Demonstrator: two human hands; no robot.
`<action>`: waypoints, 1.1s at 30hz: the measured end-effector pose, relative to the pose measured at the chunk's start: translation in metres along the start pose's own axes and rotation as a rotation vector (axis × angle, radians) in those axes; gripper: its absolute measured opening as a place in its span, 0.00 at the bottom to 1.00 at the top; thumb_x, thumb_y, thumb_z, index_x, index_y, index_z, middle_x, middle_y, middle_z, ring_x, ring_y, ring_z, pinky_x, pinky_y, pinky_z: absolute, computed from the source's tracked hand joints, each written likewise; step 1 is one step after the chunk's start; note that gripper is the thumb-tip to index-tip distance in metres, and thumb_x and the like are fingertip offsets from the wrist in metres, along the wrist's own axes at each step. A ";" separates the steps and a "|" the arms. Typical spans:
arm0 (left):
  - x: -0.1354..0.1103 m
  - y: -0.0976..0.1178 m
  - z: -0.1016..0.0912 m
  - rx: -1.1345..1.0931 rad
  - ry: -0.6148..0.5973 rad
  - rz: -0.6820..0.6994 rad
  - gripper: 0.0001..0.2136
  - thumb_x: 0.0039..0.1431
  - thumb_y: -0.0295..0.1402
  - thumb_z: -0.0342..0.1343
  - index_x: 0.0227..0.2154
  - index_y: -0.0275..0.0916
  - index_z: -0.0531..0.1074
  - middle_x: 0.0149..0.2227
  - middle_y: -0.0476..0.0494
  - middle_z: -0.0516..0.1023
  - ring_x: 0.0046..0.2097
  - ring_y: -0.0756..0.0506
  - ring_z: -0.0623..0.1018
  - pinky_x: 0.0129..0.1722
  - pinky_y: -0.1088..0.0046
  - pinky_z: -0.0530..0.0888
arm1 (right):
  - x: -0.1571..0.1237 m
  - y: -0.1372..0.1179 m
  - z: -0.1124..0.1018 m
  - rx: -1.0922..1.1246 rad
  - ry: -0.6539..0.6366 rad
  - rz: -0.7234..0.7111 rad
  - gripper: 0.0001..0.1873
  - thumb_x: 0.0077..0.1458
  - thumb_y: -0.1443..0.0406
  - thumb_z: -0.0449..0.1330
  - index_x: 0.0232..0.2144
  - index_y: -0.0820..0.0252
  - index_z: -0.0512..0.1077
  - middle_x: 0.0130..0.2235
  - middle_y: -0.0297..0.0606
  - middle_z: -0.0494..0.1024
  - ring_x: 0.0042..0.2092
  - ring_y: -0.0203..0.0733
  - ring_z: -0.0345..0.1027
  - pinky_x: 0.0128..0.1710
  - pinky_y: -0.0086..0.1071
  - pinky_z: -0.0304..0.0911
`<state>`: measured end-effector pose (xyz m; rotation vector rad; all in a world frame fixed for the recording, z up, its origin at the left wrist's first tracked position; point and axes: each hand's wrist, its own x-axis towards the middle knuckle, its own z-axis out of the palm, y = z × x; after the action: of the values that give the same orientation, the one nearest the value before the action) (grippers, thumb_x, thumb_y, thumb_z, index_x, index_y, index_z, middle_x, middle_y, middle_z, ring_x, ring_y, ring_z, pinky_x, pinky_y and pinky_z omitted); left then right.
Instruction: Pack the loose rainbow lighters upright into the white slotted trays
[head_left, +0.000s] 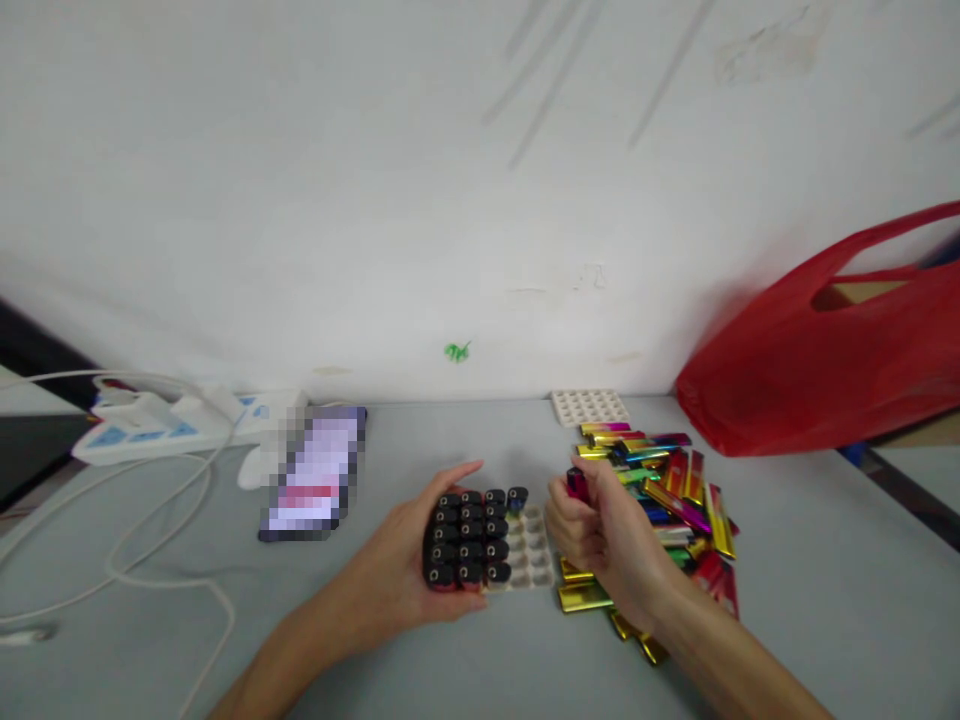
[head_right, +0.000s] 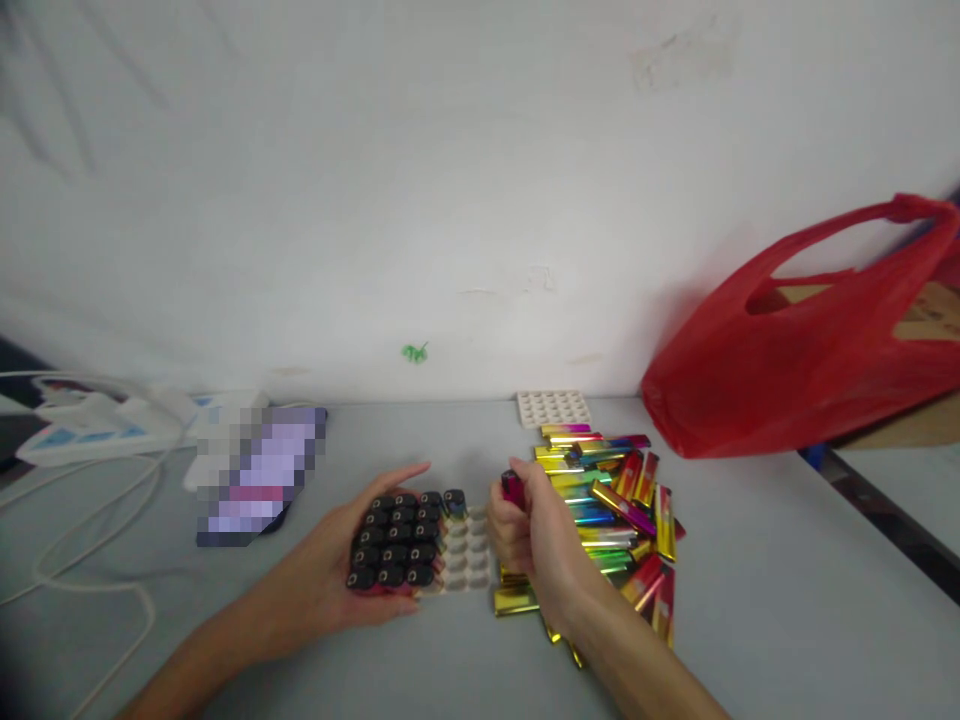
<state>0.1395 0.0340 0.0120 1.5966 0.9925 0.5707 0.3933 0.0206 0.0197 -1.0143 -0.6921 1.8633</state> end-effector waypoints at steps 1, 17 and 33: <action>0.000 0.000 0.000 0.000 0.001 0.008 0.51 0.48 0.29 0.78 0.74 0.50 0.59 0.59 0.40 0.78 0.47 0.39 0.86 0.46 0.64 0.85 | 0.000 0.001 0.000 0.007 -0.002 0.000 0.35 0.53 0.40 0.66 0.18 0.51 0.50 0.20 0.19 0.42 0.21 0.29 0.29 0.19 0.30 0.28; 0.000 -0.007 -0.001 -0.051 -0.040 -0.013 0.53 0.51 0.30 0.78 0.75 0.54 0.54 0.62 0.40 0.76 0.44 0.41 0.86 0.43 0.65 0.85 | 0.000 0.000 0.001 0.125 -0.026 -0.039 0.36 0.52 0.41 0.70 0.19 0.52 0.52 0.19 0.18 0.42 0.21 0.28 0.29 0.19 0.29 0.28; 0.001 -0.001 0.001 -0.043 -0.023 -0.006 0.51 0.50 0.29 0.77 0.74 0.51 0.57 0.61 0.40 0.76 0.47 0.40 0.86 0.45 0.65 0.85 | 0.000 0.003 -0.002 0.131 -0.042 -0.046 0.31 0.57 0.46 0.65 0.19 0.52 0.52 0.19 0.19 0.43 0.21 0.29 0.30 0.19 0.29 0.29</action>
<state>0.1400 0.0342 0.0108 1.5587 0.9619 0.5642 0.3933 0.0196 0.0161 -0.8699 -0.6043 1.8687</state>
